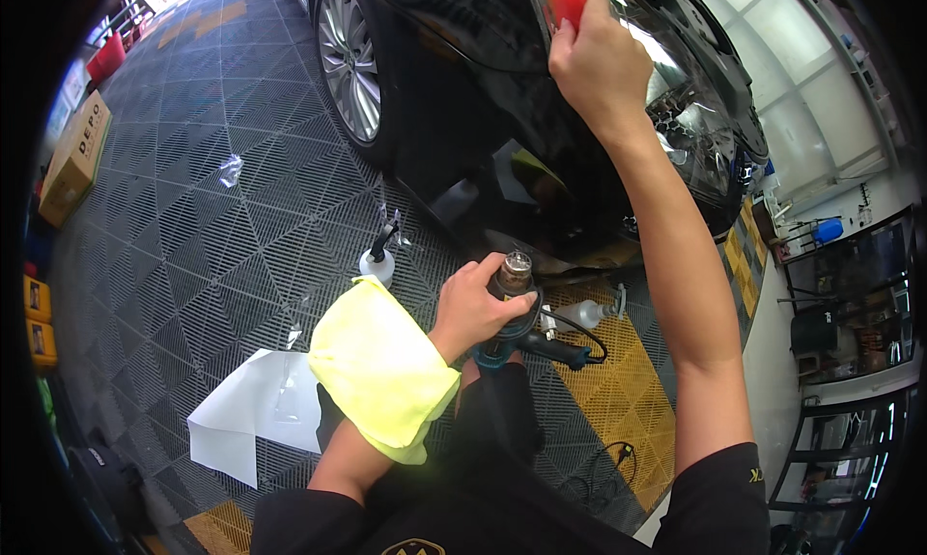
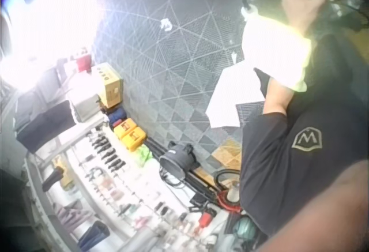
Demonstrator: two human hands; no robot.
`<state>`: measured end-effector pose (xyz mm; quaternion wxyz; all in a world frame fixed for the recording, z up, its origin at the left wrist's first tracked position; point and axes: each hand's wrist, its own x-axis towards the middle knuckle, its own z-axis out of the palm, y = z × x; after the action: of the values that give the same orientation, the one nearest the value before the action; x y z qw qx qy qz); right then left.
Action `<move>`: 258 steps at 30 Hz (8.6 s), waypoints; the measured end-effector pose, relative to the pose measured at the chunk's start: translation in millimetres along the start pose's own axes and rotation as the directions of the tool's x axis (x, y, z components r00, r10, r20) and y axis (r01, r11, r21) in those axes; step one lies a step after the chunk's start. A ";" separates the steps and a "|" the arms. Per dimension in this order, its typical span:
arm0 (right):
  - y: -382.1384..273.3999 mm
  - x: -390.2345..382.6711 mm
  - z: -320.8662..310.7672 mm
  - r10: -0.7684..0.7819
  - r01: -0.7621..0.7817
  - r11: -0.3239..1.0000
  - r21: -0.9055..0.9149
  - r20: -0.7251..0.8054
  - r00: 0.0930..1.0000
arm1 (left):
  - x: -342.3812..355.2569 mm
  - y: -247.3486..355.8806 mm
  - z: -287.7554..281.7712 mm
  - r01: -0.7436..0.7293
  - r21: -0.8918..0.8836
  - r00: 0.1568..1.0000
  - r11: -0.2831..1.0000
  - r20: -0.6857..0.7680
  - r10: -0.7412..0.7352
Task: The person applies a clear protective film to the front bumper and headlight of a black car. They use a spray bottle, a red squeegee, and a yellow microfiber cloth to smooth the film and remove bubbles. The person retrieves a heat gun and uses it to warm the film while squeegeeing and wiping the surface.
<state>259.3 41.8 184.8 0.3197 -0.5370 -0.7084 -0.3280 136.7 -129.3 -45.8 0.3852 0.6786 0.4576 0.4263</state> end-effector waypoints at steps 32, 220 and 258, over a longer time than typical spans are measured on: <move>-73.9 -179.1 -311.7 -0.293 0.319 0.622 0.715 -0.166 0.942 | -2.4 -9.9 -2.5 0.024 -0.628 0.987 0.778 -0.108 -0.118; 64.0 -447.2 -291.1 0.902 -0.481 -0.314 0.819 0.416 0.119 | -149.1 160.8 171.7 -0.468 -0.346 0.596 0.813 0.556 0.579; 52.7 -350.6 -303.4 0.738 -0.255 -0.327 0.910 0.415 0.532 | -141.9 -24.8 -130.9 0.539 0.302 0.241 0.786 0.839 -0.488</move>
<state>417.7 -385.6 84.9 0.8148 -0.3396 -0.3153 0.3484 -23.4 -239.6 -56.0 0.6981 0.5985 0.3695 -0.1337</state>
